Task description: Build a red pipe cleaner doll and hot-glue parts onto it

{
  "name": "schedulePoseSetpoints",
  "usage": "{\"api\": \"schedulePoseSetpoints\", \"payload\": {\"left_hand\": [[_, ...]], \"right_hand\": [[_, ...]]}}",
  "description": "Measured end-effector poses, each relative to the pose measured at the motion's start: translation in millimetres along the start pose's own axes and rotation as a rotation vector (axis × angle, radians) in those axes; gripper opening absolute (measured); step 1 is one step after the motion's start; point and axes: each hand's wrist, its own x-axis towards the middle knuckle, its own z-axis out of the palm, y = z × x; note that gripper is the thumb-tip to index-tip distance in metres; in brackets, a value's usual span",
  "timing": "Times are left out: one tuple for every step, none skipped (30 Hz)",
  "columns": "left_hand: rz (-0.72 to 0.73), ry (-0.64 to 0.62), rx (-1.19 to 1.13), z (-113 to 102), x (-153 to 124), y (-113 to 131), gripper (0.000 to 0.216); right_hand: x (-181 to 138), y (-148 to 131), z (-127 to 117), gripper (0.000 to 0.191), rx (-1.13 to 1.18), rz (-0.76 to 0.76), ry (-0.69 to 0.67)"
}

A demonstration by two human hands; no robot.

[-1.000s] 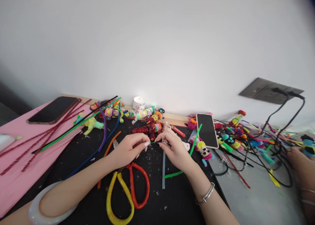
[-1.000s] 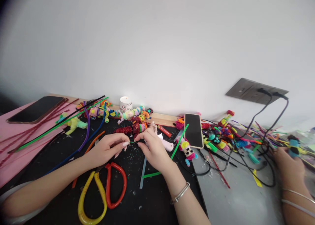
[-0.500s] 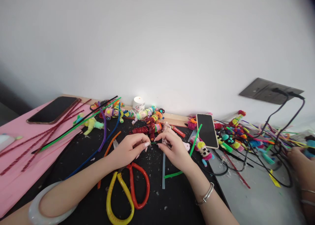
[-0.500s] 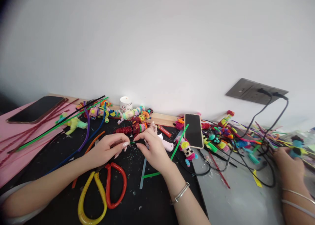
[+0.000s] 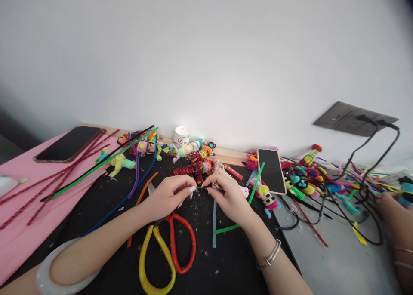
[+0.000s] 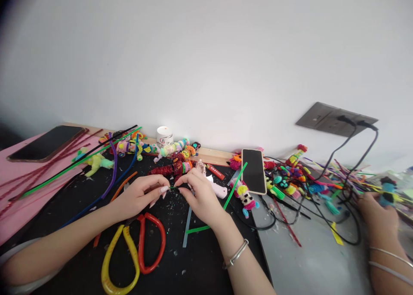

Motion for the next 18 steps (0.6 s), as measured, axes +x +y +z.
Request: {"api": "schedulePoseSetpoints", "payload": {"left_hand": [[0.003, -0.001, 0.004, -0.2, 0.0, 0.0, 0.020], [0.005, 0.000, 0.009, -0.4, 0.0, -0.1, 0.020], [0.007, -0.002, 0.013, -0.6, 0.1, 0.0, 0.020], [0.010, -0.005, 0.017, -0.8, 0.1, 0.0, 0.021], [0.013, -0.008, 0.022, -1.0, 0.2, 0.1, 0.021], [0.015, -0.011, 0.026, -1.1, 0.3, 0.2, 0.021], [0.015, -0.015, 0.028, -1.2, 0.4, 0.2, 0.021], [0.015, -0.018, 0.028, -1.3, 0.4, 0.3, 0.022], [0.014, -0.020, 0.027, -1.2, 0.4, 0.4, 0.022], [0.013, -0.023, 0.023, -1.1, 0.3, 0.5, 0.021], [0.013, -0.026, 0.019, -1.0, 0.1, 0.6, 0.021], [0.013, -0.030, 0.015, -0.9, -0.2, 0.7, 0.021], [0.013, -0.031, 0.013, -0.9, -0.4, 0.8, 0.021], [0.013, -0.033, 0.010, -0.8, -0.6, 0.8, 0.021], [0.013, -0.036, 0.007, -0.8, -0.6, 0.8, 0.021], [0.013, -0.037, 0.005, -0.8, -0.5, 0.6, 0.021], [0.013, -0.039, 0.001, -0.9, -0.4, 0.4, 0.021], [0.012, -0.042, -0.004, -0.9, -0.2, 0.1, 0.021]], "right_hand": [[0.0, -0.1, -0.2, 0.017, 0.000, 0.001, -0.003], [0.1, -0.2, -0.4, 0.017, 0.000, 0.003, -0.004], [0.2, -0.2, -0.6, 0.017, 0.001, 0.004, -0.006], [0.3, -0.1, -0.7, 0.017, 0.004, 0.005, -0.009], [0.5, 0.1, -0.8, 0.017, 0.007, 0.006, -0.011], [0.7, 0.3, -0.9, 0.017, 0.009, 0.007, -0.013], [0.8, 0.5, -1.0, 0.016, 0.012, 0.009, -0.015], [0.9, 0.7, -1.1, 0.016, 0.015, 0.011, -0.017], [0.9, 0.8, -1.2, 0.017, 0.018, 0.013, -0.018], [0.9, 0.8, -1.3, 0.017, 0.022, 0.016, -0.019], [0.9, 0.8, -1.5, 0.017, 0.025, 0.019, -0.021], [0.9, 0.8, -1.6, 0.017, 0.027, 0.024, -0.022], [0.8, 0.7, -1.7, 0.017, 0.030, 0.028, -0.024], [0.8, 0.7, -1.8, 0.017, 0.032, 0.034, -0.025], [0.8, 0.6, -1.9, 0.018, 0.034, 0.040, -0.027], [0.8, 0.6, -2.0, 0.018, 0.037, 0.046, -0.028], [0.8, 0.6, -2.1, 0.018, 0.040, 0.052, -0.030], [0.8, 0.6, -2.3, 0.018, 0.044, 0.057, -0.032]]}}
